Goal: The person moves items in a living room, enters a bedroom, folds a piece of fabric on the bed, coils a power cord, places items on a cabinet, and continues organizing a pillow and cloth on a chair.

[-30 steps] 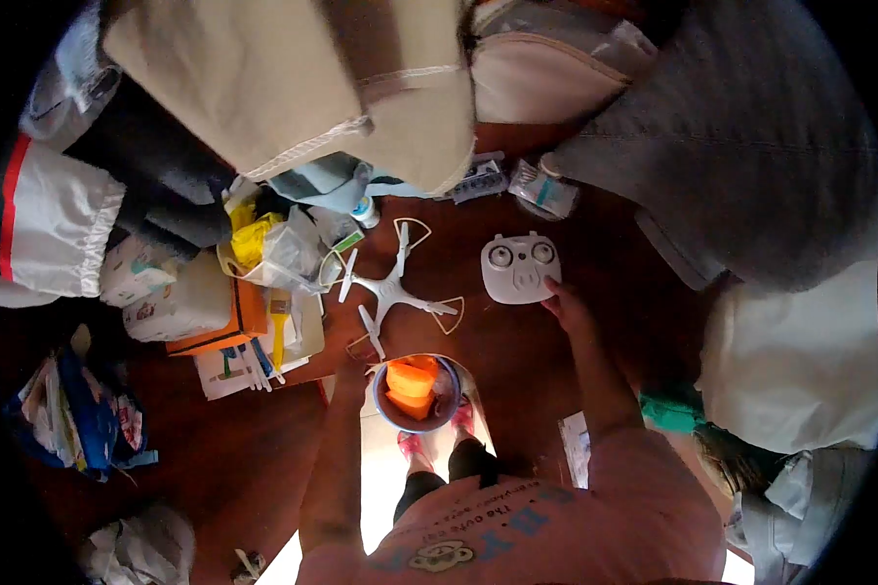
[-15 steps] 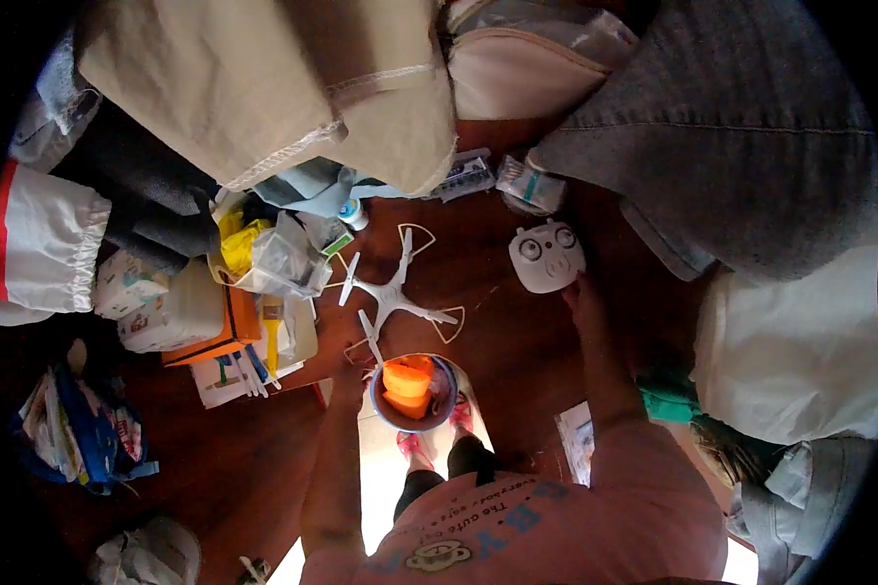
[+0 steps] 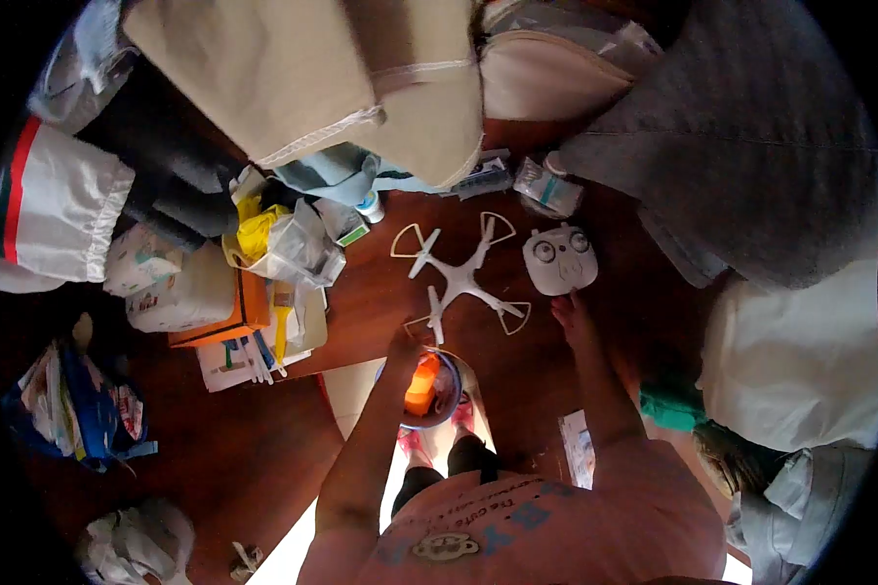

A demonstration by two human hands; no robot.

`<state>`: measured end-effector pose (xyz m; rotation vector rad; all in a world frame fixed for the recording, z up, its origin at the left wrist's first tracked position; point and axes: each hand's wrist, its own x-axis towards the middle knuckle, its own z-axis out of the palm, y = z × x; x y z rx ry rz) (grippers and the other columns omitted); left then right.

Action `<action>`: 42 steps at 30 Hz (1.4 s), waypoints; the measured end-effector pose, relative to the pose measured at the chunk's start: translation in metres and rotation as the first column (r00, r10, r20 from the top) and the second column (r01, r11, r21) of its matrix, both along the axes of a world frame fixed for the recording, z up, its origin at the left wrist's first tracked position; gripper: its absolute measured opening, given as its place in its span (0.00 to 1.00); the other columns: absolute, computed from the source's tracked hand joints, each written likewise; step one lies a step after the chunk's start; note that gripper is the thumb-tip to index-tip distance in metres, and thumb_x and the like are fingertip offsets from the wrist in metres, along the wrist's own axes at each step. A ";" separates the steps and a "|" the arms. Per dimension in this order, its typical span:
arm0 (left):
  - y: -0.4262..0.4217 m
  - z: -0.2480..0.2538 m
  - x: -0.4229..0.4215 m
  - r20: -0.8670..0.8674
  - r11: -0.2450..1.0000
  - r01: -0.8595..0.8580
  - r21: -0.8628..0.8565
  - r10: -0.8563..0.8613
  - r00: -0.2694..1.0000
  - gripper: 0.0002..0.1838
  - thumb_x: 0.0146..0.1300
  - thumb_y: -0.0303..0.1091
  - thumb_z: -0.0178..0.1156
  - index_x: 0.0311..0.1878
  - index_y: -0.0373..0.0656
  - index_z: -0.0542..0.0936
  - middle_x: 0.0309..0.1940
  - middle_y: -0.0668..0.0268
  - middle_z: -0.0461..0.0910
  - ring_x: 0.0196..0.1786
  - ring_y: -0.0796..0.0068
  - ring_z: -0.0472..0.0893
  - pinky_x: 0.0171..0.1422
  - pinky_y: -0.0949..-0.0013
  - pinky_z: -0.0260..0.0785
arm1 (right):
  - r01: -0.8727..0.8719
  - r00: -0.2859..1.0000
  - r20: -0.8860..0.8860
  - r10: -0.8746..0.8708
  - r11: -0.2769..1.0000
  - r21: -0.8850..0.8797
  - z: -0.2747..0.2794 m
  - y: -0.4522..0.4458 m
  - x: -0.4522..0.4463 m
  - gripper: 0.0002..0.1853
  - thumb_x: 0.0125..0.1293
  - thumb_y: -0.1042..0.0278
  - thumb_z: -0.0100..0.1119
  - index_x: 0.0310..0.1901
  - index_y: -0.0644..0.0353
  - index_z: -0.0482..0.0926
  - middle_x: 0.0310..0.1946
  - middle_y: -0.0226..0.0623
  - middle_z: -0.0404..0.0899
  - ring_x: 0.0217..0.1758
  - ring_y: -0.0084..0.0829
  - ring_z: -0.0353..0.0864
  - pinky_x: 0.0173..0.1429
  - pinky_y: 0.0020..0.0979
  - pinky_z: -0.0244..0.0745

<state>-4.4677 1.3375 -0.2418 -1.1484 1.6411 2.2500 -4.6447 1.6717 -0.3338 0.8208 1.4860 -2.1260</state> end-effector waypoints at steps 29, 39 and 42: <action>0.007 0.012 0.255 0.129 0.957 0.080 0.278 -0.120 0.984 0.16 0.66 0.36 0.54 0.56 0.46 0.69 0.50 0.66 0.76 0.47 0.71 0.77 0.46 0.68 0.72 | -0.699 0.683 -0.055 0.728 0.674 0.238 0.104 -0.102 0.302 0.10 0.66 0.63 0.56 0.42 0.57 0.71 0.28 0.29 0.73 0.23 0.20 0.70 0.25 0.25 0.70; -0.028 0.060 0.348 -0.001 0.958 0.128 0.256 -0.133 0.991 0.18 0.67 0.37 0.50 0.59 0.44 0.68 0.49 0.61 0.76 0.50 0.70 0.76 0.54 0.67 0.69 | -0.578 0.737 -0.182 0.651 0.746 0.331 0.147 -0.066 0.447 0.08 0.63 0.65 0.56 0.35 0.60 0.72 0.24 0.31 0.72 0.25 0.22 0.74 0.27 0.25 0.73; -0.030 0.063 0.372 0.028 0.950 0.161 0.268 -0.175 0.984 0.17 0.67 0.36 0.49 0.58 0.44 0.68 0.49 0.61 0.75 0.49 0.68 0.76 0.54 0.65 0.69 | -0.526 0.764 -0.130 0.632 0.726 0.444 0.173 -0.067 0.499 0.07 0.64 0.66 0.55 0.34 0.60 0.72 0.27 0.31 0.73 0.24 0.22 0.75 0.29 0.26 0.74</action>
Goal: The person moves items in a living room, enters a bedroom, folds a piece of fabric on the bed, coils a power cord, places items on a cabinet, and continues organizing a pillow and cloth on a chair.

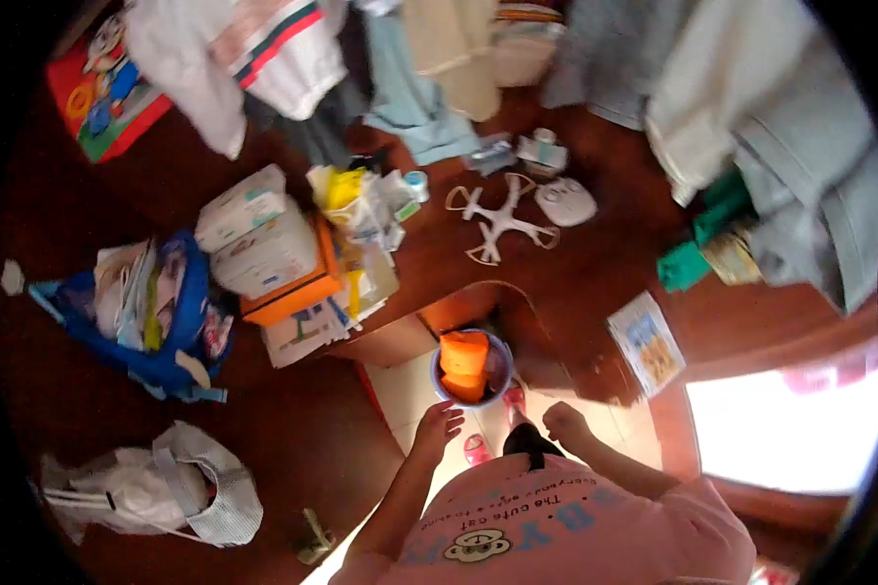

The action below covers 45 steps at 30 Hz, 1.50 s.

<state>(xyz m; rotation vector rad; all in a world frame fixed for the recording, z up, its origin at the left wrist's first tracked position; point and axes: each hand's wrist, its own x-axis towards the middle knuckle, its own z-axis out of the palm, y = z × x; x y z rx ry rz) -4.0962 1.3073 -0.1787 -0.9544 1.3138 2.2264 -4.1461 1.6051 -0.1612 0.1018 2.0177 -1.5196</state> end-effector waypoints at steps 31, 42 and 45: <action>0.441 -0.005 0.107 -0.043 0.951 0.300 0.075 -0.297 0.954 0.12 0.68 0.34 0.50 0.52 0.47 0.72 0.42 0.66 0.78 0.40 0.75 0.78 0.42 0.72 0.70 | 0.664 0.541 -0.841 -0.001 0.614 0.427 0.078 0.638 0.096 0.24 0.55 0.70 0.64 0.53 0.61 0.70 0.47 0.51 0.75 0.51 0.49 0.75 0.54 0.41 0.71; 0.493 0.001 0.090 0.084 0.918 0.380 -0.117 -0.372 0.924 0.13 0.69 0.36 0.48 0.54 0.49 0.71 0.45 0.66 0.79 0.46 0.75 0.78 0.48 0.70 0.70 | 0.602 0.661 -0.747 0.068 0.546 0.582 0.092 0.679 -0.090 0.17 0.58 0.72 0.51 0.50 0.66 0.70 0.42 0.60 0.75 0.45 0.58 0.75 0.46 0.51 0.71; 0.508 0.002 0.069 0.089 0.903 0.418 -0.102 -0.410 0.907 0.12 0.69 0.38 0.49 0.53 0.48 0.72 0.44 0.66 0.79 0.45 0.74 0.78 0.48 0.68 0.70 | 0.545 0.653 -0.743 0.150 0.587 0.598 0.070 0.690 -0.098 0.18 0.59 0.74 0.45 0.52 0.63 0.69 0.39 0.64 0.75 0.41 0.62 0.75 0.41 0.58 0.70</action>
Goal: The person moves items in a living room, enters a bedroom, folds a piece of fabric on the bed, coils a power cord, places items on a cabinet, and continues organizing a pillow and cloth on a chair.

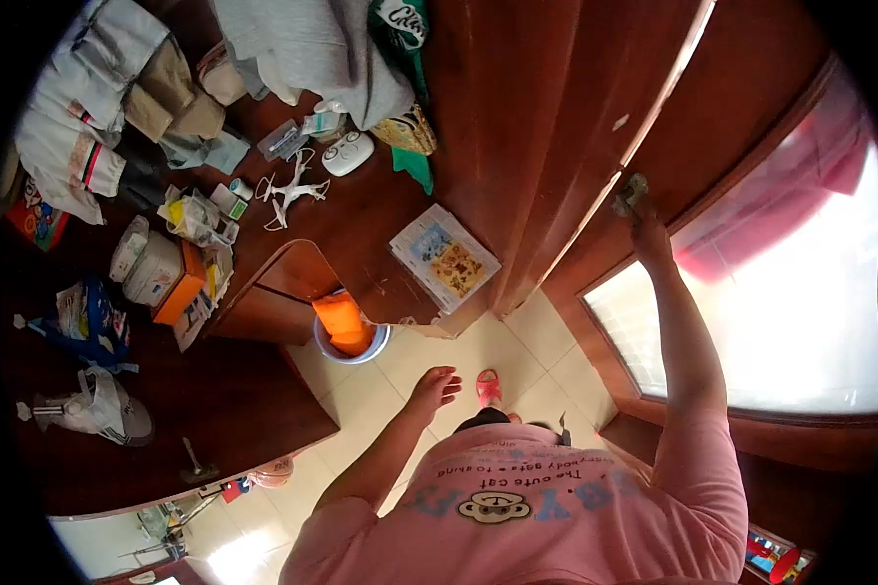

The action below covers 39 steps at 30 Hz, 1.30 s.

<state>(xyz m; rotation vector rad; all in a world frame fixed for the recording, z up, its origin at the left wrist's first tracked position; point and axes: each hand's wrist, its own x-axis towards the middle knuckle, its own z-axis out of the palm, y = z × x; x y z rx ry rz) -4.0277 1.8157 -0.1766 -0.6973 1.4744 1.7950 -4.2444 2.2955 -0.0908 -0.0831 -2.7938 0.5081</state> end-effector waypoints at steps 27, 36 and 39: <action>0.233 0.119 -0.178 -0.818 0.764 0.598 -0.242 -0.492 0.298 0.23 0.66 0.31 0.52 0.63 0.40 0.63 0.56 0.60 0.71 0.59 0.63 0.72 0.66 0.64 0.61 | 0.245 0.966 0.109 -0.236 0.966 -0.079 -0.033 -0.018 -0.013 0.12 0.64 0.66 0.44 0.44 0.65 0.66 0.31 0.57 0.79 0.35 0.53 0.80 0.36 0.50 0.74; 0.349 0.119 -0.239 -0.715 0.707 0.130 -0.695 -0.662 -0.224 0.33 0.54 0.27 0.54 0.67 0.38 0.59 0.66 0.47 0.59 0.67 0.48 0.60 0.70 0.56 0.55 | 0.201 0.971 0.162 -0.177 0.968 -0.147 -0.048 -0.010 -0.013 0.15 0.63 0.66 0.46 0.48 0.65 0.65 0.32 0.57 0.79 0.38 0.54 0.80 0.39 0.49 0.74; 0.373 0.104 -0.255 -0.671 0.654 0.149 -0.742 -0.716 -0.193 0.35 0.54 0.26 0.53 0.68 0.40 0.58 0.67 0.48 0.57 0.69 0.48 0.58 0.71 0.53 0.54 | 0.179 0.973 0.176 -0.150 0.971 -0.160 -0.051 -0.010 -0.013 0.15 0.63 0.66 0.46 0.48 0.65 0.65 0.33 0.57 0.79 0.38 0.54 0.80 0.40 0.48 0.74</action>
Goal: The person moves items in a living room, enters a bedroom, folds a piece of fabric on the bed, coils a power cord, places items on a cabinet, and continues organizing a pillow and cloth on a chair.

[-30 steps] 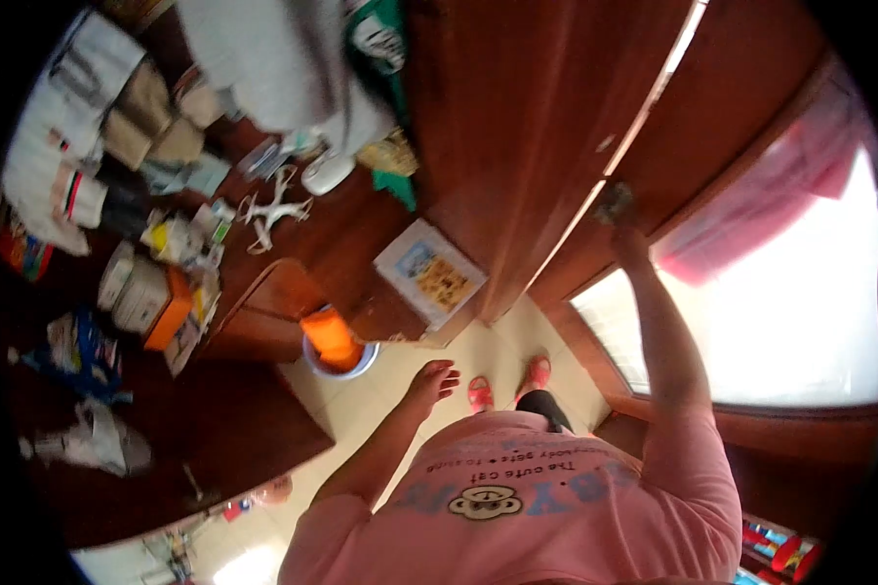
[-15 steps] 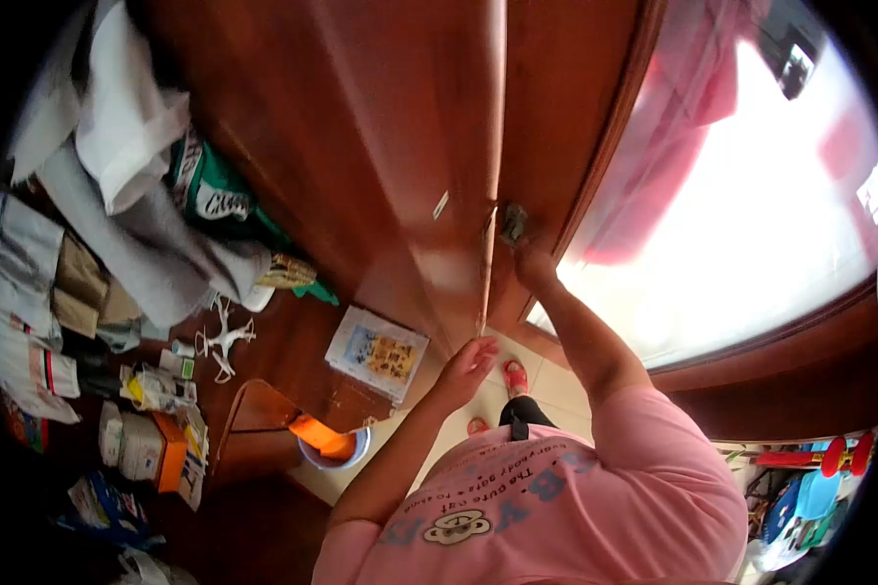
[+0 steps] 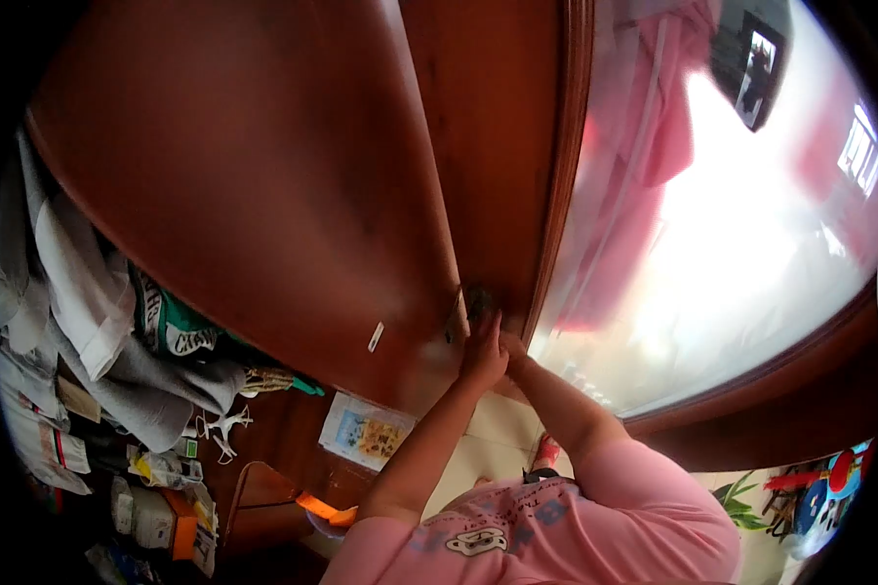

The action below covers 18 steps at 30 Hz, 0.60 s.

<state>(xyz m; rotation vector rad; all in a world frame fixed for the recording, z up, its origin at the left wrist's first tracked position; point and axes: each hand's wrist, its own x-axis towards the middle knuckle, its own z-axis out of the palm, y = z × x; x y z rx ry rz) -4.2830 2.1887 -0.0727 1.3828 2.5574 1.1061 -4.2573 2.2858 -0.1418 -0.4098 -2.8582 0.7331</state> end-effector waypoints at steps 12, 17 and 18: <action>0.012 -0.018 0.006 -0.087 0.993 -0.010 -0.119 -0.001 0.996 0.37 0.56 0.27 0.51 0.71 0.41 0.53 0.68 0.39 0.50 0.70 0.40 0.52 0.73 0.52 0.48 | -0.040 0.998 0.049 0.040 0.999 -0.001 -0.002 0.003 0.008 0.18 0.62 0.66 0.48 0.51 0.65 0.64 0.36 0.57 0.79 0.40 0.54 0.80 0.42 0.48 0.74; -0.011 -0.019 0.019 -0.026 0.990 0.060 -0.125 -0.064 0.998 0.35 0.58 0.27 0.51 0.71 0.43 0.53 0.69 0.38 0.47 0.71 0.39 0.51 0.72 0.52 0.50 | -0.020 0.998 0.065 0.018 1.000 0.023 0.000 -0.002 0.006 0.19 0.62 0.66 0.48 0.53 0.65 0.63 0.37 0.57 0.79 0.41 0.54 0.80 0.43 0.48 0.74; -0.019 -0.022 0.024 0.024 0.994 0.092 -0.052 -0.091 0.996 0.35 0.58 0.26 0.52 0.70 0.45 0.55 0.69 0.37 0.46 0.70 0.37 0.50 0.72 0.51 0.51 | -0.016 0.998 0.069 0.015 1.000 0.027 0.000 -0.003 0.006 0.20 0.62 0.66 0.49 0.53 0.65 0.63 0.37 0.57 0.79 0.41 0.54 0.80 0.43 0.48 0.74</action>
